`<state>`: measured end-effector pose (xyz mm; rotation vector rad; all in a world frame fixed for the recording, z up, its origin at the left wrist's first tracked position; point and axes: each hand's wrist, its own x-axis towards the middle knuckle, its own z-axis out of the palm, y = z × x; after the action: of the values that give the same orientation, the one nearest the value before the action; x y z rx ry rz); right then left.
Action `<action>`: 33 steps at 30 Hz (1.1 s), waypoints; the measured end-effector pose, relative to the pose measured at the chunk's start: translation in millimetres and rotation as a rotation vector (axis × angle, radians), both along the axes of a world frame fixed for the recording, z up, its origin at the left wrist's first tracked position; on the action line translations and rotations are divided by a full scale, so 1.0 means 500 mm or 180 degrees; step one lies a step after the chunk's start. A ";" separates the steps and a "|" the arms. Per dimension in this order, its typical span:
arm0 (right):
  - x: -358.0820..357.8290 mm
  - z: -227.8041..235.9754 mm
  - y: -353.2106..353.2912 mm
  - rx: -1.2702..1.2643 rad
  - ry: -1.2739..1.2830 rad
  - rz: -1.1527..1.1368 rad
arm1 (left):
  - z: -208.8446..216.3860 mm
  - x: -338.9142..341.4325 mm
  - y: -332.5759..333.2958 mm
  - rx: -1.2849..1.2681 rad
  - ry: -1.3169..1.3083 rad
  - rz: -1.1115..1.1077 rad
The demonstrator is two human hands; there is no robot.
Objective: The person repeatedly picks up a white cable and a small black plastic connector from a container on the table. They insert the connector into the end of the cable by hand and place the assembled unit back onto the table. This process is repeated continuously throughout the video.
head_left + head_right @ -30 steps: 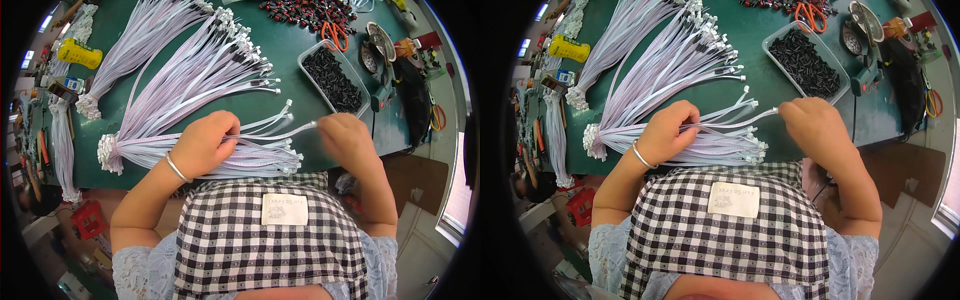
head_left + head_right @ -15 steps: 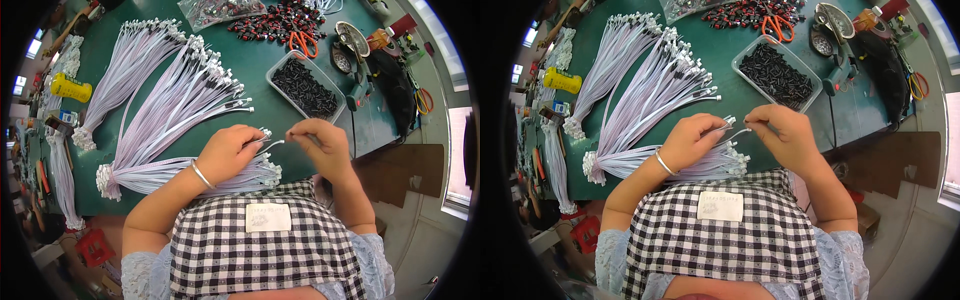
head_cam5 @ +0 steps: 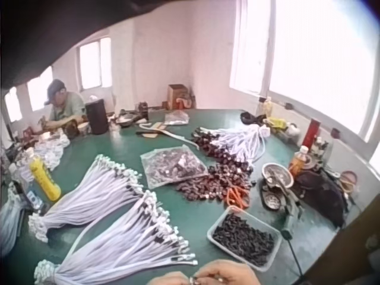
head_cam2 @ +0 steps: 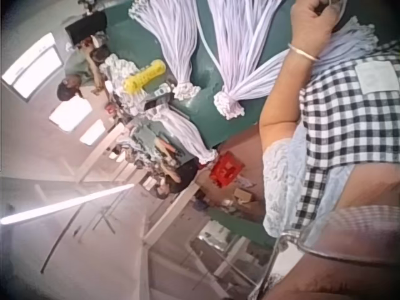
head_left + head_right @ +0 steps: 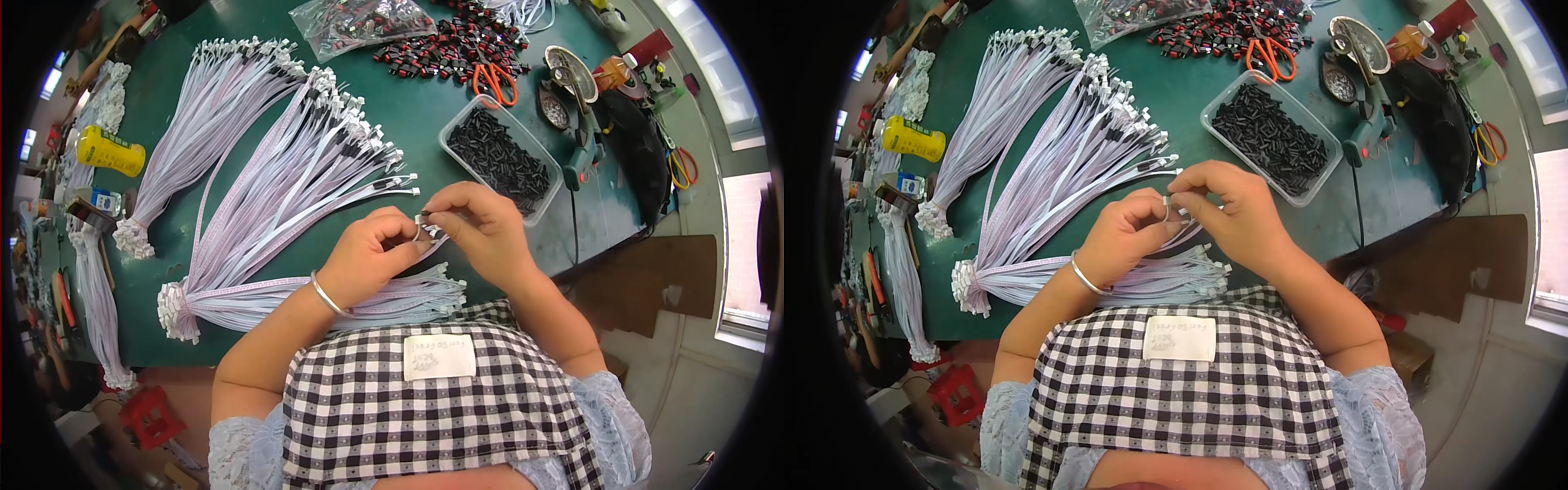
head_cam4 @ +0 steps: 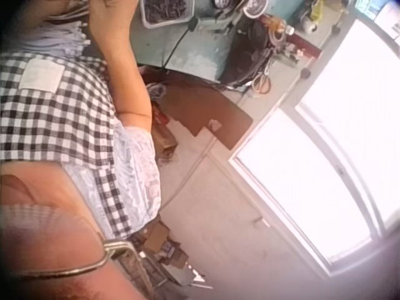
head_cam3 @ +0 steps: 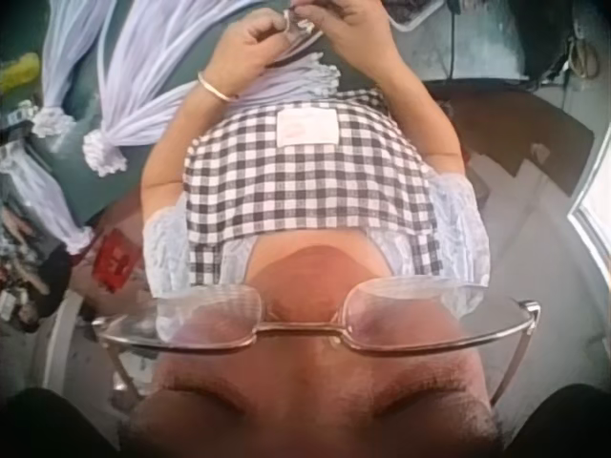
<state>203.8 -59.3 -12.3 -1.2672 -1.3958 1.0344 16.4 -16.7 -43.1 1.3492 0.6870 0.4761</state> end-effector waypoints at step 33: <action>0.011 -0.016 -0.041 -0.0500 -0.0195 -0.0015 | 0.017 0.004 -0.004 -0.1297 -0.0413 0.0392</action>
<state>209.1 -79.9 -20.4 -1.4261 -1.3783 1.1284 18.2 -18.5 -34.8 0.8898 0.7173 0.4870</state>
